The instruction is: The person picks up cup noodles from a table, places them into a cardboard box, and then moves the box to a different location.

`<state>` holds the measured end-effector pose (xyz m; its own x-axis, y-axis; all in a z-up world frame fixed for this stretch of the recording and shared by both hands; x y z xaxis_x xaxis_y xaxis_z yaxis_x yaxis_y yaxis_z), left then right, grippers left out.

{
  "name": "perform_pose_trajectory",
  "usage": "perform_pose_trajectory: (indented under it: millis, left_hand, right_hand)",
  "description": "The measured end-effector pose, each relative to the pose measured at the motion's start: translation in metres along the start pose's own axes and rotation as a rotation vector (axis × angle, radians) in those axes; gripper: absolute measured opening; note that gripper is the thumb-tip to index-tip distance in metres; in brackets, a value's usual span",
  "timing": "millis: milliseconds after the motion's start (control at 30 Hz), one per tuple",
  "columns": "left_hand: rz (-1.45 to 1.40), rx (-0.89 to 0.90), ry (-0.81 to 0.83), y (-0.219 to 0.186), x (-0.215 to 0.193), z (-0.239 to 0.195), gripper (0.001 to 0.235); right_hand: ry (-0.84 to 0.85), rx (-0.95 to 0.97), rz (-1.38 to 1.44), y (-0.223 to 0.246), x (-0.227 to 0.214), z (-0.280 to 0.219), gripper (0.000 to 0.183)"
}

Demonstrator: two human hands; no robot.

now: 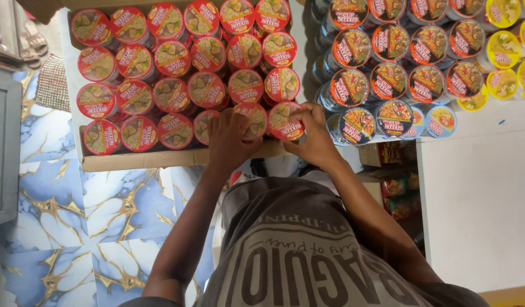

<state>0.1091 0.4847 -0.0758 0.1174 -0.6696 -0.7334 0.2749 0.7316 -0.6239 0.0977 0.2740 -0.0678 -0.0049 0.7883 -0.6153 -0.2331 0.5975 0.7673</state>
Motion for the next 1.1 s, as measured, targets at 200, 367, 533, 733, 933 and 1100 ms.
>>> perform_pose_trajectory:
  millis: [200,367,533,733,933,1100]
  left_hand:
    - [0.137,0.001,-0.010,0.012,0.006,0.004,0.054]
    - [0.117,0.003,0.060,0.024,0.026,-0.004,0.055]
    - [0.132,0.009,0.102,0.025,0.031,-0.002,0.054]
    - [0.198,-0.031,0.153,0.035,0.039,-0.003,0.061]
    - [0.193,-0.040,0.134,0.034,0.036,-0.002,0.067]
    - [0.163,-0.042,0.128,0.031,0.036,-0.001,0.071]
  right_hand:
    - [-0.109,-0.041,-0.107,0.011,0.001,0.006,0.055]
    - [-0.158,0.054,-0.016,-0.013,-0.001,0.002,0.046]
    - [-0.091,0.032,-0.100,-0.012,0.002,0.002,0.047]
    - [-0.024,-0.004,-0.222,-0.011,0.017,0.002,0.046]
    - [0.025,-0.006,-0.355,-0.021,0.026,-0.001,0.037]
    - [0.000,0.010,-0.317,-0.022,0.034,0.004,0.043]
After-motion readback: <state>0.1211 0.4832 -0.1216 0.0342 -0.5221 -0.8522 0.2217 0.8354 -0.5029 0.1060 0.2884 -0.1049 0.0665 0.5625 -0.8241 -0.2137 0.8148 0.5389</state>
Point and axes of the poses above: each hand's wrist, its own z-axis towards the middle knuckle, its own x-axis out of the palm, y = z × x, the point moved 9 cm from there along z, towards the middle knuckle, and after that the axes turned 5 degrees about -y, right-handed, at the moved point
